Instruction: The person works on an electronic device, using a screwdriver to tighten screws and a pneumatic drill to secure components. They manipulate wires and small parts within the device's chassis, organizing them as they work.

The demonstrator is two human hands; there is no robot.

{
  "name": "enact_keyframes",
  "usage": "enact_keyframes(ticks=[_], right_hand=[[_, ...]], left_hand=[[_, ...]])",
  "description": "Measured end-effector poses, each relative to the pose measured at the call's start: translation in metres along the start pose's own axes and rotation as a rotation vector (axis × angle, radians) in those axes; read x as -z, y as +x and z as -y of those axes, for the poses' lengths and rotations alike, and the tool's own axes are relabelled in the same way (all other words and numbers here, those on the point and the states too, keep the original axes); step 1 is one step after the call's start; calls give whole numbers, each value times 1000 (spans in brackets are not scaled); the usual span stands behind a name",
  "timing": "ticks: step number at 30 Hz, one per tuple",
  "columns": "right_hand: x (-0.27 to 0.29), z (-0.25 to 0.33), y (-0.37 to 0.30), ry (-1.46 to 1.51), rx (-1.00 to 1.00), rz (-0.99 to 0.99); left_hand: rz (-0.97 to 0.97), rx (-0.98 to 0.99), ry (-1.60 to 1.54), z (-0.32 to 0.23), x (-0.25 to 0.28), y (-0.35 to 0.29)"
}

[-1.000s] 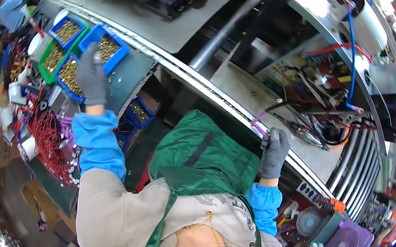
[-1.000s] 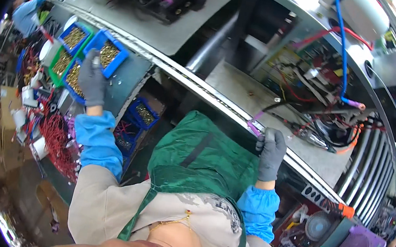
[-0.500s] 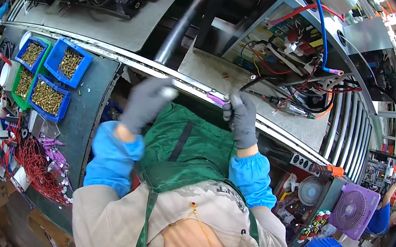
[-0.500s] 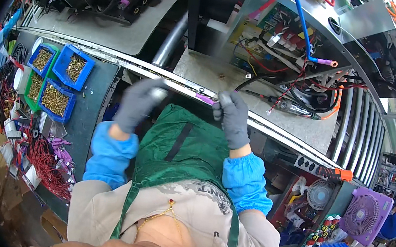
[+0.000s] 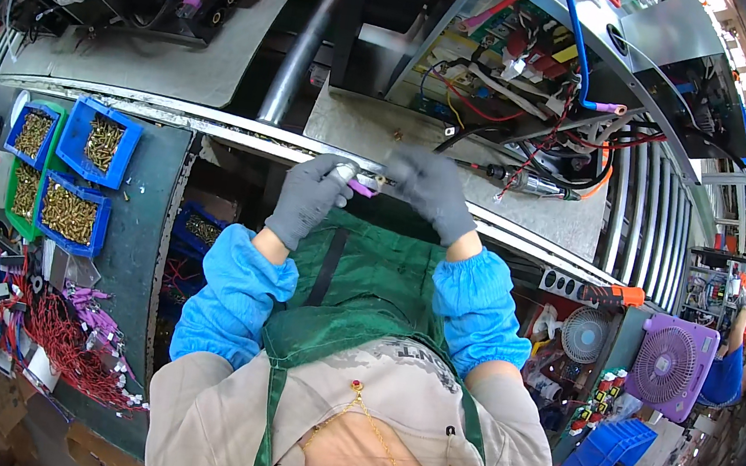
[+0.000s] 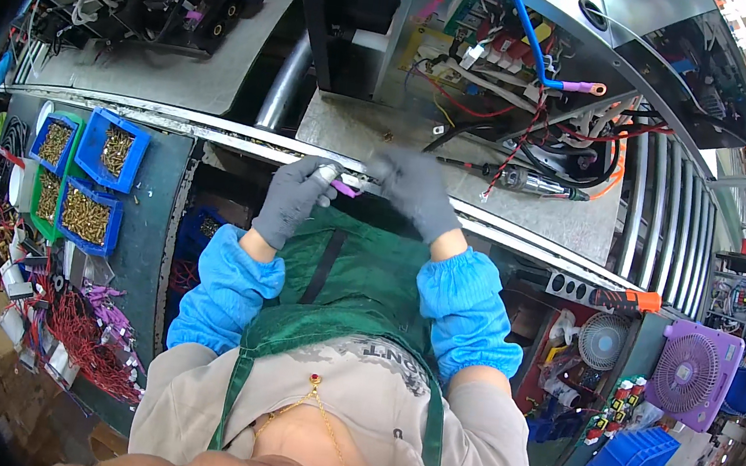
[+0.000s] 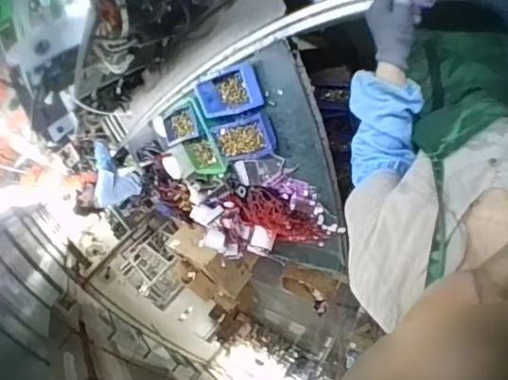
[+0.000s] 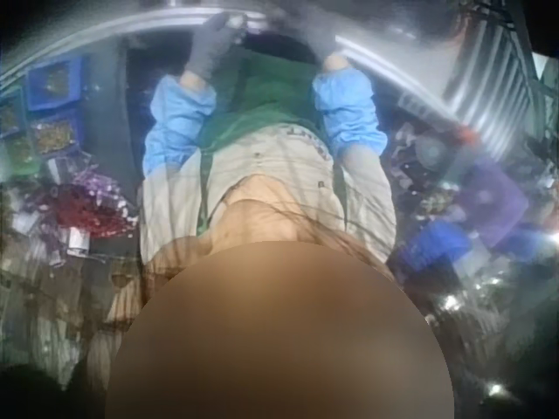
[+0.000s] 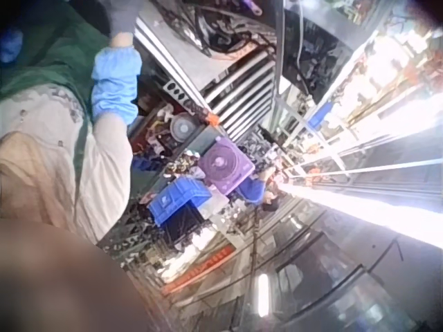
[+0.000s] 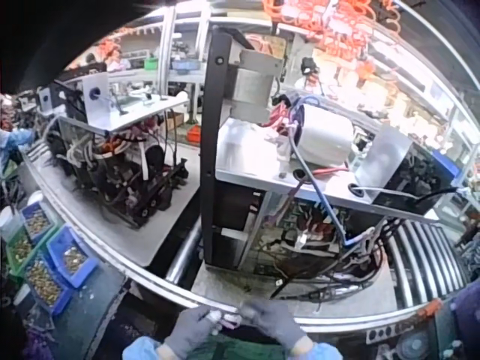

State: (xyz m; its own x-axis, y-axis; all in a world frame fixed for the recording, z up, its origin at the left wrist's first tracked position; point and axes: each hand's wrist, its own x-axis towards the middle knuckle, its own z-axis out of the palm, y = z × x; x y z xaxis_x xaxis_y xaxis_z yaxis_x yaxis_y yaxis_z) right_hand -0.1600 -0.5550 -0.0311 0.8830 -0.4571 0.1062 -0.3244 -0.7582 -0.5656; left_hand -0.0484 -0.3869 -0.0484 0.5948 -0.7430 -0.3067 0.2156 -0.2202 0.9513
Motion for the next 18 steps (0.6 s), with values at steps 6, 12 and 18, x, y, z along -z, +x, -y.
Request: enact_keyframes(ticks=[6,12,18], right_hand=[[-12,-18,32,-612,135,106],[-10,-16,34,-601,172,82],[5,23,6,278,-101,20]], left_hand=[[-70,89,-306,6,-1,2],[-11,55,-355,16,-5,11],[-36,-42,-50,11,-14,13]])
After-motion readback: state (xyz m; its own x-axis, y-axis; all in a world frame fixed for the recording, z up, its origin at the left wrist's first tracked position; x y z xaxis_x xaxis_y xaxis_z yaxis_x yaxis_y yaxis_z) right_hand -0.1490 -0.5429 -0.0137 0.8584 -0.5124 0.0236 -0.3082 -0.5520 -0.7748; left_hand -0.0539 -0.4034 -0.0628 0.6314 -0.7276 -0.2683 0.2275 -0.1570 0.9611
